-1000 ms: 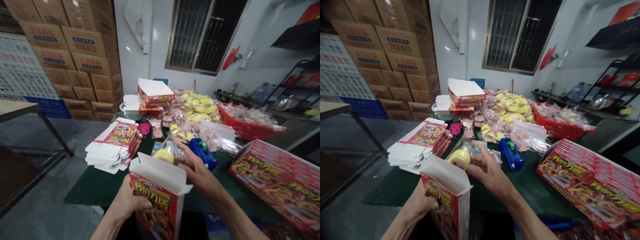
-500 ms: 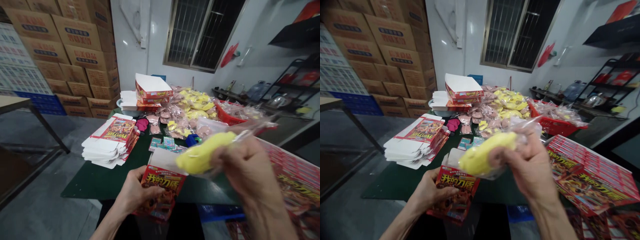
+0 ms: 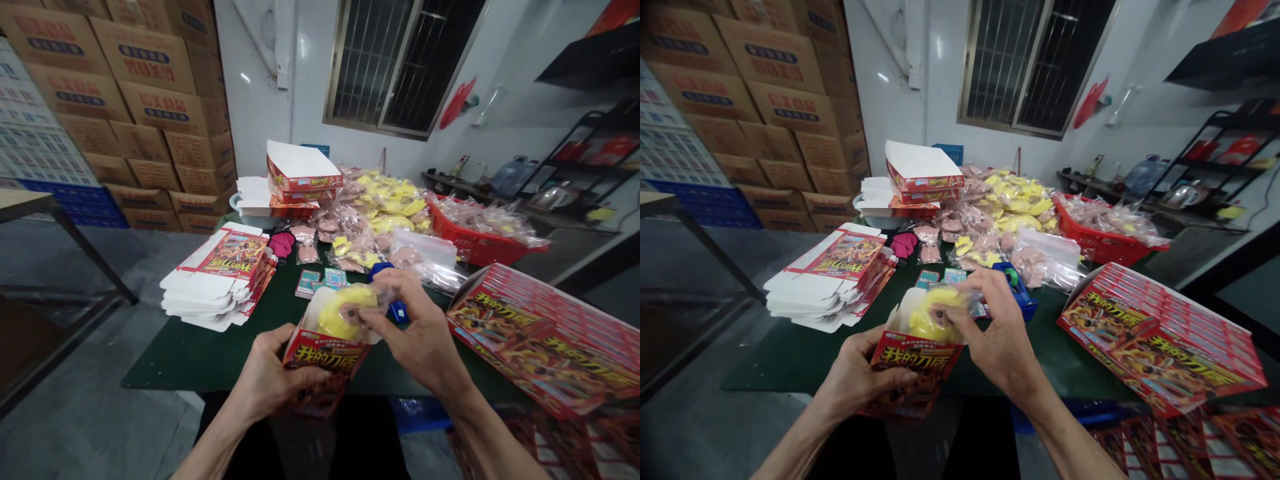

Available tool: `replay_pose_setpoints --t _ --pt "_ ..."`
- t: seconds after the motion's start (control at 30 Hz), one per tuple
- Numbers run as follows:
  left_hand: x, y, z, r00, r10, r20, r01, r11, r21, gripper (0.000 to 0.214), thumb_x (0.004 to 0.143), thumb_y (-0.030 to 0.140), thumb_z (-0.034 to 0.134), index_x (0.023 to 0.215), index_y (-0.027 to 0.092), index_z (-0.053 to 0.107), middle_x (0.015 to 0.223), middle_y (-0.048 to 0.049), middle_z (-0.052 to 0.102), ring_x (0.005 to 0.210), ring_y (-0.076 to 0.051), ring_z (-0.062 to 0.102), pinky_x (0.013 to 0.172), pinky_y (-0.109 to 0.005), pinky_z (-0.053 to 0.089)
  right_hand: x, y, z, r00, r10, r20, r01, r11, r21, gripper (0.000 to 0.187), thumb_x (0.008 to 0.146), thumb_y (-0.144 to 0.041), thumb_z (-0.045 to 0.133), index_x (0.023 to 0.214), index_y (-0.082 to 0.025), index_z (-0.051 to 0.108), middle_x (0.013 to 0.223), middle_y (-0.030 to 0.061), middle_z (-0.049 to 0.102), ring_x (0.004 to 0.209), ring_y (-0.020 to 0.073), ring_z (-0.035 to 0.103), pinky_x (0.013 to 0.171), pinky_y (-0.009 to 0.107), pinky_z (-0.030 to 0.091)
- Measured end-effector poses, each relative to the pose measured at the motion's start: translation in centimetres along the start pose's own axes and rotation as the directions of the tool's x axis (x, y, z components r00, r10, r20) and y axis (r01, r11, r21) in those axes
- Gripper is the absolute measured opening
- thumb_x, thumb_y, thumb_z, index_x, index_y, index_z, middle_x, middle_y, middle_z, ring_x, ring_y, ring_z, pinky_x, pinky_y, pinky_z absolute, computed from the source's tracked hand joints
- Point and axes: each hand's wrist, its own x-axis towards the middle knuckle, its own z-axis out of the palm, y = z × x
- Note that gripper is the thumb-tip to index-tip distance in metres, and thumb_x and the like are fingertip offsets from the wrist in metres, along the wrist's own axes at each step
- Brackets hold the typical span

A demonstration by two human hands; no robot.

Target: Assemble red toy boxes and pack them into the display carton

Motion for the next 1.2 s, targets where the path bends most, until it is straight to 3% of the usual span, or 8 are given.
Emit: replay_pose_setpoints --t 0.2,0.4,0.5,0.57,0.73,0.87,1.0,1.2 --pt "0.1 -0.7 0.0 0.981 0.127 -0.146 -0.097 0.976 0.197 0.036 0.060 0.039 0.077 0.083 0.013 0.067 0.074 -0.0043 0.070 0.065 -0.017 0.062 0.060 -0.025 0.050 0.4 -1.3 -1.3 0.965 -0.206 0.162 0.243 0.933 -0.264 0.024 0.085 -0.028 0.058 0.108 -0.023 0.061 0.108 0.0098 0.054 0.104 0.0239 0.051 0.087 0.044 0.045" --pt "-0.4 -0.2 -0.7 0.913 0.347 -0.215 -0.230 0.872 0.432 0.033 0.059 0.038 0.078 0.080 0.014 0.068 0.064 -0.0005 0.064 0.055 -0.012 0.054 0.051 -0.021 0.044 1.1 -2.9 -0.9 0.881 -0.264 0.392 0.262 0.963 0.059 0.016 0.089 -0.020 0.053 0.103 -0.023 0.059 0.087 0.0013 0.064 0.078 0.0122 0.060 0.067 0.023 0.050" --pt "-0.1 -0.1 -1.3 0.933 0.318 -0.167 -0.235 0.892 0.386 0.037 0.056 0.037 0.079 0.082 0.015 0.066 0.066 0.0007 0.064 0.059 -0.013 0.056 0.054 -0.021 0.045 1.8 -2.9 0.1 0.917 -0.174 0.360 0.156 0.985 0.079 0.014 0.087 -0.017 0.053 0.100 -0.022 0.056 0.075 -0.0025 0.063 0.065 0.0103 0.059 0.059 0.021 0.048" --pt "0.0 -0.4 -1.6 0.941 0.289 -0.177 -0.216 0.915 0.341 0.038 0.057 0.038 0.079 0.084 0.015 0.065 0.070 0.0002 0.065 0.063 -0.014 0.057 0.058 -0.022 0.047 2.0 -2.9 0.8 0.937 -0.237 0.256 0.247 0.969 -0.007 0.010 0.086 -0.015 0.053 0.092 -0.021 0.057 0.079 0.0002 0.063 0.071 0.0122 0.059 0.064 0.024 0.048" --pt "-0.1 -1.1 -2.2 0.903 0.333 -0.271 -0.204 0.888 0.411 0.035 0.056 0.039 0.079 0.077 0.015 0.067 0.067 -0.0011 0.066 0.060 -0.015 0.057 0.058 -0.024 0.047 2.7 -3.8 1.9 0.848 -0.471 0.242 0.529 0.771 -0.354 0.021 0.087 -0.011 0.044 0.079 -0.018 0.062 0.084 0.0076 0.058 0.078 0.0184 0.051 0.067 0.032 0.044" --pt "-0.2 -1.1 -2.8 0.908 0.322 -0.268 -0.219 0.910 0.352 0.038 0.057 0.035 0.079 0.087 0.015 0.067 0.074 -0.0010 0.069 0.065 -0.016 0.061 0.061 -0.023 0.049 3.9 -4.3 2.3 0.751 -0.487 0.447 0.615 0.763 -0.202 0.026 0.089 -0.009 0.037 0.087 -0.017 0.061 0.084 0.0065 0.058 0.077 0.0167 0.052 0.066 0.029 0.045" --pt "-0.2 -1.4 -3.2 0.928 0.279 -0.248 -0.226 0.949 0.221 0.046 0.061 0.033 0.078 0.101 0.016 0.063 0.088 -0.0028 0.071 0.076 -0.018 0.065 0.070 -0.025 0.052 3.6 -4.8 2.9 0.784 -0.447 0.431 0.550 0.823 -0.146 0.031 0.091 -0.020 0.045 0.123 -0.019 0.046 0.108 0.0083 0.060 0.096 0.0180 0.055 0.081 0.033 0.048" --pt "-0.4 -1.9 -3.2 0.942 0.235 -0.239 -0.207 0.969 0.136 0.052 0.056 0.033 0.081 0.101 0.014 0.064 0.085 -0.0037 0.071 0.072 -0.020 0.066 0.063 -0.024 0.053 1.4 -5.1 4.3 0.752 -0.524 0.400 0.645 0.708 -0.287 0.022 0.091 -0.013 0.039 0.097 -0.012 0.060 0.090 0.0111 0.061 0.083 0.0205 0.053 0.071 0.033 0.047"
